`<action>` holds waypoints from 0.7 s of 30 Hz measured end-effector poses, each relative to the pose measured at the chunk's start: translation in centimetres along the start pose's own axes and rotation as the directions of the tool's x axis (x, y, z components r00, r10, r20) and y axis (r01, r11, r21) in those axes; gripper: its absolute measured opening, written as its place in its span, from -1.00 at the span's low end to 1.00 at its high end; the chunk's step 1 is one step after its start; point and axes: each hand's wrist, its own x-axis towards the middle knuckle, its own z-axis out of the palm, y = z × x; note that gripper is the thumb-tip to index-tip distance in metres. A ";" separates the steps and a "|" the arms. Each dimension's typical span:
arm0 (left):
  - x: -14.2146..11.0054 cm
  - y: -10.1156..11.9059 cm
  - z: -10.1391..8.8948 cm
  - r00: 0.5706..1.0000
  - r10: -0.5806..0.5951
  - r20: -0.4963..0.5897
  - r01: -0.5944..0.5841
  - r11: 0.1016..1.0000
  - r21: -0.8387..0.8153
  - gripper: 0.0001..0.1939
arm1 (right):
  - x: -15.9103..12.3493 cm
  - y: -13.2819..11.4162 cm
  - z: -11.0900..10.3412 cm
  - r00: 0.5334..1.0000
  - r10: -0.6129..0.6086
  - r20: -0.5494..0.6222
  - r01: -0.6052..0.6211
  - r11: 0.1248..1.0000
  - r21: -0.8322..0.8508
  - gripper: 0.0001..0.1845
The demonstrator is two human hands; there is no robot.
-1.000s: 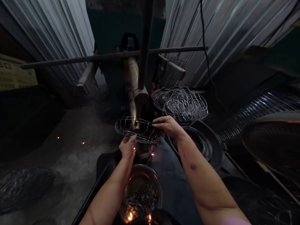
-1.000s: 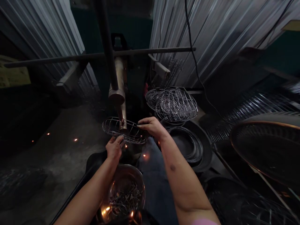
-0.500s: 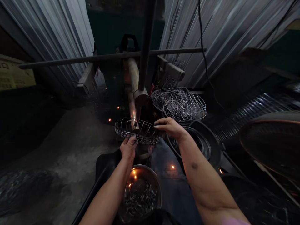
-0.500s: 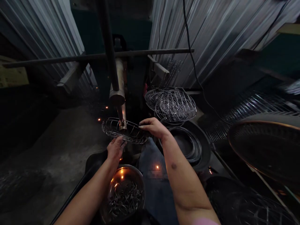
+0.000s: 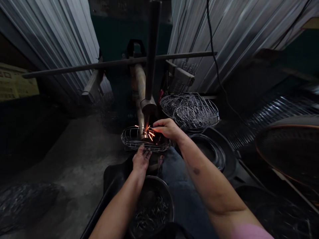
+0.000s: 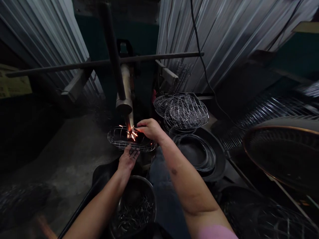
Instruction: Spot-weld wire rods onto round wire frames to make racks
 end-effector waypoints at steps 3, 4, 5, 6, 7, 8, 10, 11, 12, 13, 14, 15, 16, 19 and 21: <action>-0.4 -0.4 0.2 1.000 -0.030 -0.007 0.030 1.000 -0.009 -0.90 | -1.0 0.7 -1.6 0.998 0.035 0.054 -0.037 0.999 0.023 -0.69; -0.4 -0.5 0.2 0.999 -0.037 -0.010 0.037 0.999 -0.012 -0.90 | -1.3 0.9 -2.1 0.995 0.058 0.078 -0.060 0.998 0.030 -0.68; -0.5 -0.5 0.2 0.999 -0.043 -0.011 0.043 0.999 -0.016 -0.91 | -1.5 1.1 -2.5 0.992 0.078 0.095 -0.082 0.996 0.039 -0.67; -0.6 -0.6 0.2 0.999 -0.050 -0.010 0.050 0.999 -0.018 -0.92 | -1.6 1.2 -2.7 0.991 0.091 0.099 -0.096 0.994 0.050 -0.67; -0.7 -0.6 0.2 0.998 -0.056 -0.007 0.056 0.998 -0.020 -0.92 | -1.6 1.3 -2.7 0.991 0.096 0.090 -0.102 0.993 0.063 -0.68; -0.8 -0.6 0.3 0.998 -0.062 0.000 0.062 0.998 -0.024 -0.92 | -1.5 1.3 -2.6 0.993 0.093 0.070 -0.098 0.992 0.076 -0.69; -1.0 -0.6 0.4 0.997 -0.074 0.012 0.074 0.997 -0.038 -0.90 | -1.1 1.0 -1.9 0.997 0.073 0.024 -0.074 0.994 0.086 -0.73; -1.1 -0.5 0.4 0.997 -0.080 0.014 0.081 0.996 -0.045 -0.89 | -0.9 0.8 -1.5 0.998 0.060 0.007 -0.060 0.995 0.080 -0.75; -1.1 -0.5 0.4 0.996 -0.087 0.014 0.088 0.995 -0.051 -0.88 | -0.7 0.6 -1.2 0.999 0.047 -0.002 -0.047 0.997 0.068 -0.78; -1.2 -0.5 0.5 0.996 -0.093 0.015 0.094 0.994 -0.056 -0.87 | -0.5 0.4 -1.0 0.999 0.037 -0.005 -0.037 0.998 0.057 -0.80; -1.3 -0.5 0.5 0.995 -0.099 0.016 0.100 0.993 -0.057 -0.87 | -0.4 0.3 -0.9 0.999 0.032 -0.005 -0.031 0.998 0.051 -0.81; -1.3 -0.5 0.5 0.994 -0.104 0.018 0.105 0.993 -0.056 -0.86 | -0.4 0.2 -1.0 1.000 0.031 -0.003 -0.030 0.998 0.051 -0.81; -1.4 -0.5 0.5 0.993 -0.112 0.022 0.113 0.992 -0.057 -0.85 | -0.4 0.3 -1.3 0.999 0.036 0.004 -0.036 0.998 0.059 -0.79; -1.5 -0.6 0.6 0.990 -0.141 0.015 0.141 0.988 -0.059 -0.81 | -1.0 0.9 -2.6 0.995 0.085 0.052 -0.089 0.992 0.085 -0.72; -1.6 -0.7 0.6 0.989 -0.148 0.005 0.148 0.987 -0.057 -0.79 | -1.5 1.5 -3.5 0.985 0.149 0.090 -0.156 0.984 0.084 -0.69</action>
